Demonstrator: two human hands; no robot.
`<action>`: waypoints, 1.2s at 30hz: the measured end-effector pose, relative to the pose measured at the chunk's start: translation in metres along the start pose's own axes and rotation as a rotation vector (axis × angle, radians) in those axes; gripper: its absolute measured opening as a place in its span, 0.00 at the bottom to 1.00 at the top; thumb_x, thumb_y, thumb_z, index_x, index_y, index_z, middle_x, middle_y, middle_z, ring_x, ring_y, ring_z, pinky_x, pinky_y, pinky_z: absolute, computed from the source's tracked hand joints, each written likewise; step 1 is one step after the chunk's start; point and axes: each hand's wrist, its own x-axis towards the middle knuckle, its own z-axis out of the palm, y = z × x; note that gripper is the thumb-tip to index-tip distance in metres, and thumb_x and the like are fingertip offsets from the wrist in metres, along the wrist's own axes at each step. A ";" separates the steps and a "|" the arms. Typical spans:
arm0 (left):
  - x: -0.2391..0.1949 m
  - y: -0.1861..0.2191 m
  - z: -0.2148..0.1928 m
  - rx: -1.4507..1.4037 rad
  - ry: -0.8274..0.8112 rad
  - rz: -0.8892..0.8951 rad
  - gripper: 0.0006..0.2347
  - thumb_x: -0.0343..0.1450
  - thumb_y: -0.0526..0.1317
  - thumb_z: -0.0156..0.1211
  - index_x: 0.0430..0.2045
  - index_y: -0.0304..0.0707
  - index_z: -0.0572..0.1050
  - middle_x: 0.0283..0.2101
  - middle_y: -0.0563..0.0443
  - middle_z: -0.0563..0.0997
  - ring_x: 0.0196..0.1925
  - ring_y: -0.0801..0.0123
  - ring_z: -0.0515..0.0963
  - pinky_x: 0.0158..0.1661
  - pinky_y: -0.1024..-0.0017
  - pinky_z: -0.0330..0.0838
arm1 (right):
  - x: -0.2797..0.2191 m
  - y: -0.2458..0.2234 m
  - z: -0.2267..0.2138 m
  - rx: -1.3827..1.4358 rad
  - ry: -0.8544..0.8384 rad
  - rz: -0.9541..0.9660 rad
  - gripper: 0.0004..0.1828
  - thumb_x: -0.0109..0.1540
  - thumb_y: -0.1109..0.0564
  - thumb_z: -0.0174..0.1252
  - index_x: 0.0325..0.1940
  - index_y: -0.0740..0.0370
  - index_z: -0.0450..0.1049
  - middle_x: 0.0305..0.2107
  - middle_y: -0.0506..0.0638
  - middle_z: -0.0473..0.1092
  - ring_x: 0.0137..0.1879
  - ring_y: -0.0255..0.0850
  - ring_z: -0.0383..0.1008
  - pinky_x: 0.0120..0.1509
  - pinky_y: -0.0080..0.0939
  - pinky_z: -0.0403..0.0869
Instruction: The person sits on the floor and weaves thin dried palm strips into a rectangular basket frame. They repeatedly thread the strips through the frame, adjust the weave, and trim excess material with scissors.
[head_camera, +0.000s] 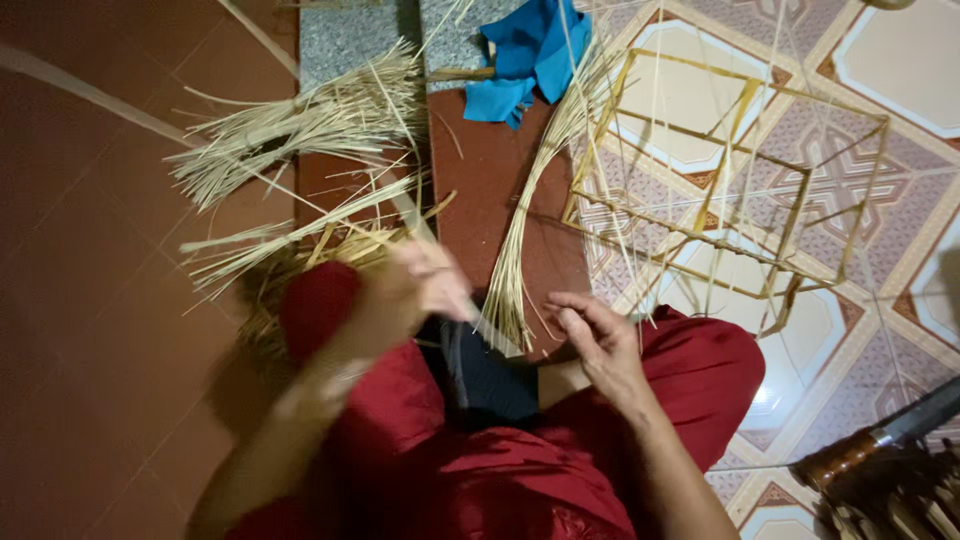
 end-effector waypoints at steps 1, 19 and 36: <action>0.009 -0.017 0.017 -0.106 0.059 -0.135 0.05 0.79 0.32 0.50 0.42 0.26 0.65 0.35 0.41 0.80 0.36 0.63 0.86 0.39 0.69 0.87 | -0.002 0.001 0.003 -0.003 0.017 0.022 0.16 0.69 0.58 0.51 0.59 0.66 0.75 0.46 0.51 0.77 0.49 0.35 0.79 0.54 0.36 0.77; 0.079 -0.115 0.117 0.083 -0.008 -0.129 0.07 0.76 0.33 0.62 0.44 0.27 0.77 0.38 0.49 0.83 0.38 0.76 0.82 0.38 0.77 0.79 | -0.030 0.044 -0.019 0.232 0.425 0.044 0.16 0.72 0.60 0.48 0.63 0.69 0.68 0.41 0.52 0.75 0.43 0.34 0.77 0.48 0.33 0.77; 0.109 -0.085 0.062 -0.120 0.279 -0.016 0.07 0.78 0.33 0.55 0.45 0.26 0.76 0.37 0.43 0.84 0.33 0.73 0.83 0.35 0.75 0.81 | -0.053 0.042 -0.039 -0.256 0.393 -0.094 0.09 0.67 0.63 0.57 0.49 0.68 0.78 0.34 0.44 0.71 0.41 0.32 0.71 0.49 0.29 0.70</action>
